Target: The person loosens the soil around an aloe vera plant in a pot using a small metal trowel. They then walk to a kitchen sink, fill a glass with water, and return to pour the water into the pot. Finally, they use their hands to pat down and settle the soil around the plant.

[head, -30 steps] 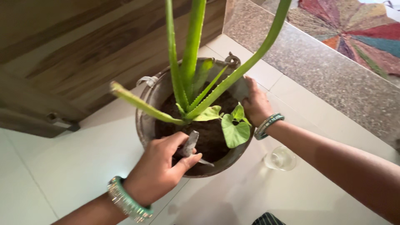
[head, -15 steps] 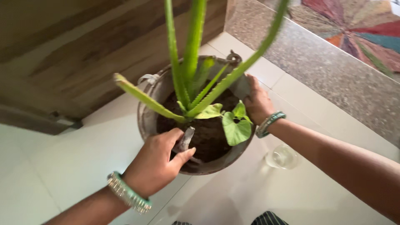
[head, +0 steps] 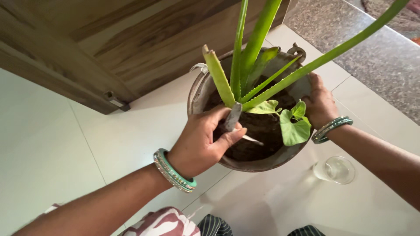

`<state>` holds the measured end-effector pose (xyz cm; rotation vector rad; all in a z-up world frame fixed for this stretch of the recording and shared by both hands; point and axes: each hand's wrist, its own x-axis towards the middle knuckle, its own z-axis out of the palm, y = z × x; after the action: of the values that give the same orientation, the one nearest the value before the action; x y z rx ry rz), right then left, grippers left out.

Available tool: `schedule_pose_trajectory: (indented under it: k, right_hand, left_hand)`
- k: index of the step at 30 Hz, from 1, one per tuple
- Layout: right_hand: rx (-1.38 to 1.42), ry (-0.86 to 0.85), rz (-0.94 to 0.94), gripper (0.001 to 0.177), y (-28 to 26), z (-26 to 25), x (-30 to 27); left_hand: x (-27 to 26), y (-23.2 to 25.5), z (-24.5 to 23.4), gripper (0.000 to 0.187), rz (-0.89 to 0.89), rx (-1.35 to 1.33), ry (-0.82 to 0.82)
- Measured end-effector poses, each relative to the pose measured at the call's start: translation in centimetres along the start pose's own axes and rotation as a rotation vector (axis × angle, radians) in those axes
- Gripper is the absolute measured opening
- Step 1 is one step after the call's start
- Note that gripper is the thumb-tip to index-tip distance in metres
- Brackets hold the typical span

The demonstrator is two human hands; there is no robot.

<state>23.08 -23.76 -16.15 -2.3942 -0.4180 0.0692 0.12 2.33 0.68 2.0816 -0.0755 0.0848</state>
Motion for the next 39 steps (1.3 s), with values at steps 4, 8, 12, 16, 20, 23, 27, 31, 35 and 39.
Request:
schedule_pose_trajectory:
  k: [4, 8, 12, 16, 20, 23, 27, 31, 35, 39]
  right_hand:
    - [0.04, -0.016, 0.023, 0.066, -0.4, -0.3, 0.2]
    - [0.004, 0.007, 0.0, 0.067, -0.1, 0.1, 0.1]
    - [-0.008, 0.018, -0.022, 0.067, 0.8, 0.2, 0.4]
    - [-0.042, 0.074, -0.176, 0.068, 1.7, 0.6, 0.9]
    - [-0.02, 0.013, -0.015, 0.068, 1.3, 0.5, 0.6]
    - [-0.021, 0.021, -0.037, 0.068, 0.4, 0.0, 0.4]
    - [-0.004, 0.016, -0.014, 0.068, 0.3, 0.0, 0.2]
    - [0.02, 0.003, 0.002, 0.061, -0.2, -0.2, 0.2]
    - [0.009, 0.036, -0.001, 0.068, 0.1, 0.3, 0.2]
    - [0.07, 0.081, -0.116, 0.069, 0.8, 0.5, 0.2]
  left_hand:
    - [0.7, 0.4, 0.7, 0.032, -0.035, 0.037, -0.028]
    - [-0.1, 0.3, 0.3, 0.027, -0.092, -0.004, -0.076]
    - [0.0, 0.2, 1.1, 0.03, -0.07, 0.099, -0.107]
    - [0.1, -0.3, 0.6, 0.026, -0.027, 0.019, -0.064]
    - [-0.3, -0.3, 0.4, 0.028, 0.03, 0.077, -0.059]
    - [0.3, -0.5, 0.7, 0.027, 0.05, 0.086, -0.029]
    - [-0.2, -0.4, 0.2, 0.028, -0.139, 0.074, -0.091]
    - [0.2, 0.3, 0.3, 0.027, 0.037, 0.081, -0.113]
    - [0.7, 0.6, -0.7, 0.023, -0.006, 0.121, -0.188]
    - [0.9, 0.3, -1.1, 0.022, 0.095, 0.208, -0.147]
